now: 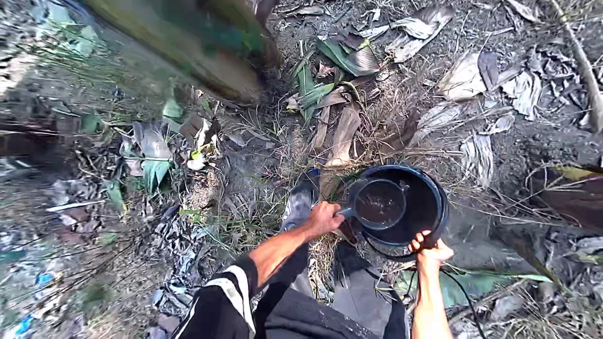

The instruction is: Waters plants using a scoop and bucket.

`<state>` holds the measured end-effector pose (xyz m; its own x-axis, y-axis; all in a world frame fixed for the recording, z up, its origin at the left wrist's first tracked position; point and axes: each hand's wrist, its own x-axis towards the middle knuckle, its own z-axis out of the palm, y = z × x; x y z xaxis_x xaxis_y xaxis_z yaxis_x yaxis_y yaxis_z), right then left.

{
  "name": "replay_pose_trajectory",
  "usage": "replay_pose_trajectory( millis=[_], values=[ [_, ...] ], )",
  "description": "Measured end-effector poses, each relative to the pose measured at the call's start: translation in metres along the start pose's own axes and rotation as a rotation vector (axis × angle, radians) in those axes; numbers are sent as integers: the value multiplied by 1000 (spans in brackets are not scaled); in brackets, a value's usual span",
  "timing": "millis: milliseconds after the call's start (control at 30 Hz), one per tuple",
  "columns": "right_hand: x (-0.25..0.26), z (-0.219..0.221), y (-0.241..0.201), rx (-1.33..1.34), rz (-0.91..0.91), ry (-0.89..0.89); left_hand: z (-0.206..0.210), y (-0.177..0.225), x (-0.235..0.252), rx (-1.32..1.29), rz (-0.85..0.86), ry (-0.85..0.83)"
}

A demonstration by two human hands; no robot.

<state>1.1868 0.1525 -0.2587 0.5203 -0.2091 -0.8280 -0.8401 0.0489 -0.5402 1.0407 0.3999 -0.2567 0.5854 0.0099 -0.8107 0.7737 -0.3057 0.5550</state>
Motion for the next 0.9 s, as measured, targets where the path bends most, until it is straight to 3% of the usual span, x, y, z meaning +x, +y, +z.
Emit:
replay_pose_trajectory(
  millis=[200, 433, 533, 667, 767, 900],
  values=[
    [-16, 34, -20, -172, 140, 102, -40, -41, -45, -331, -82, 440],
    [-32, 83, -15, -227, 151, 180, -108, -87, 4, -704, -263, 816],
    [-33, 96, -14, -271, 141, 224, -144, -107, 32, -792, -426, 849],
    [-32, 113, -12, -268, 165, 322, -189, -134, 62, -678, -639, 755],
    [-36, 128, -6, -286, 119, 310, -216, -150, 77, -464, -706, 690],
    [-40, 140, 1, -273, 85, 272, -232, -158, 84, -564, -788, 692]
  ],
)
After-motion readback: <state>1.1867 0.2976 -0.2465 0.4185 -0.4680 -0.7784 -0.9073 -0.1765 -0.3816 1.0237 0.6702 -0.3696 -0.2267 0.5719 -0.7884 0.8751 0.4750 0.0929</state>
